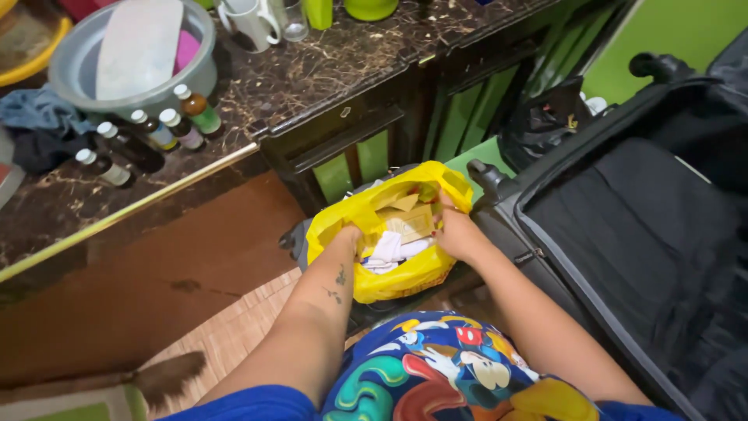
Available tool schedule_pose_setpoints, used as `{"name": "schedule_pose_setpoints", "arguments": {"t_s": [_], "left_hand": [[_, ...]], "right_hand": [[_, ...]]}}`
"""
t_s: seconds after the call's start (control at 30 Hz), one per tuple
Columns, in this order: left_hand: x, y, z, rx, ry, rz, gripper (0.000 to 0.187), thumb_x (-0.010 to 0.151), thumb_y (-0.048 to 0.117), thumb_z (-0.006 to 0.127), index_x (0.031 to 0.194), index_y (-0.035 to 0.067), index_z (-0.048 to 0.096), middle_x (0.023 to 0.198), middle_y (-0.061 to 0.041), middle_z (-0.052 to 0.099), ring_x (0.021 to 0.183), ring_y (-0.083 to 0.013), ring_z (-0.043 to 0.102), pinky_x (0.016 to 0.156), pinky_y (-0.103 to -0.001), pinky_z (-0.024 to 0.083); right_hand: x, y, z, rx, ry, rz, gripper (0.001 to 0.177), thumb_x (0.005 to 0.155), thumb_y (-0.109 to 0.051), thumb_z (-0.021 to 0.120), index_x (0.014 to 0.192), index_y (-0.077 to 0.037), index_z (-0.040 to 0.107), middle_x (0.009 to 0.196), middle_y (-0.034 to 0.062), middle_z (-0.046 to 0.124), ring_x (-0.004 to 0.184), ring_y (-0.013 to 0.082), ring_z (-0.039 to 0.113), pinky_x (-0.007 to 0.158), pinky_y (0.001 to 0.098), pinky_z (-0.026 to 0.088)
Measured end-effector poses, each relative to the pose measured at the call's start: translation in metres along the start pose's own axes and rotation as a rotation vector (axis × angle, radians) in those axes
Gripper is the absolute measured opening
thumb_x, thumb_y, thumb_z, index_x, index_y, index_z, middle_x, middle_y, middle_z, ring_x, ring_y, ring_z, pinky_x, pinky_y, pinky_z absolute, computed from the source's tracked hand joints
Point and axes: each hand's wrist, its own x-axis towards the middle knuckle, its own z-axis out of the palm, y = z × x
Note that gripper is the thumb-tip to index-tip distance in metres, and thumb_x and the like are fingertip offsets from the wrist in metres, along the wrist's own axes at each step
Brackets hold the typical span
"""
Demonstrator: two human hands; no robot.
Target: The person places a smaller hardshell suitcase, a black backpack, a box, and various items from a yellow plastic bag into a larger open suitcase.
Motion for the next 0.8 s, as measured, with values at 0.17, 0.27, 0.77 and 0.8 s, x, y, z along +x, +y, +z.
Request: {"name": "schedule_pose_setpoints", "arguments": {"t_s": [0.17, 0.27, 0.77, 0.8], "left_hand": [[0.021, -0.011, 0.002, -0.151, -0.048, -0.228, 0.044, 0.101, 0.047, 0.055, 0.13, 0.017, 0.068, 0.13, -0.005, 0.071, 0.103, -0.0205, 0.062, 0.085, -0.042, 0.05], [0.095, -0.033, 0.013, -0.255, -0.067, -0.366, 0.044, 0.103, 0.05, 0.055, 0.132, 0.02, 0.067, 0.132, -0.002, 0.069, 0.103, -0.0178, 0.059, 0.085, -0.041, 0.049], [-0.102, 0.0, -0.042, -0.425, -0.58, 0.064, 0.049, 0.078, 0.038, 0.061, 0.123, 0.018, 0.065, 0.126, -0.01, 0.072, 0.114, -0.0294, 0.068, 0.095, -0.048, 0.05], [-0.11, -0.001, -0.047, -0.431, -0.573, 0.067, 0.049, 0.078, 0.038, 0.061, 0.123, 0.018, 0.065, 0.126, -0.01, 0.072, 0.114, -0.0294, 0.068, 0.095, -0.048, 0.05]], "right_hand": [[-0.012, -0.022, -0.02, 0.001, 0.045, -0.061, 0.111, 0.079, 0.0, 0.071, 0.164, -0.012, 0.0, 0.107, 0.0161, 0.071, 0.099, 0.0353, 0.068, 0.091, 0.0411, 0.052], [-0.012, -0.035, -0.029, 0.163, -0.004, 0.057, 0.108, 0.081, -0.001, 0.069, 0.164, -0.015, 0.001, 0.107, 0.0126, 0.068, 0.082, 0.0275, 0.072, 0.081, 0.037, 0.057], [0.009, -0.039, -0.033, -0.212, -0.022, 0.025, 0.116, 0.06, -0.02, 0.093, 0.158, -0.012, 0.033, 0.125, 0.0158, 0.067, 0.118, 0.0349, 0.063, 0.103, 0.0383, 0.049], [0.01, -0.044, -0.036, -0.211, -0.025, 0.017, 0.116, 0.06, -0.02, 0.093, 0.158, -0.012, 0.033, 0.125, 0.0158, 0.067, 0.118, 0.0349, 0.063, 0.103, 0.0383, 0.049]]}}
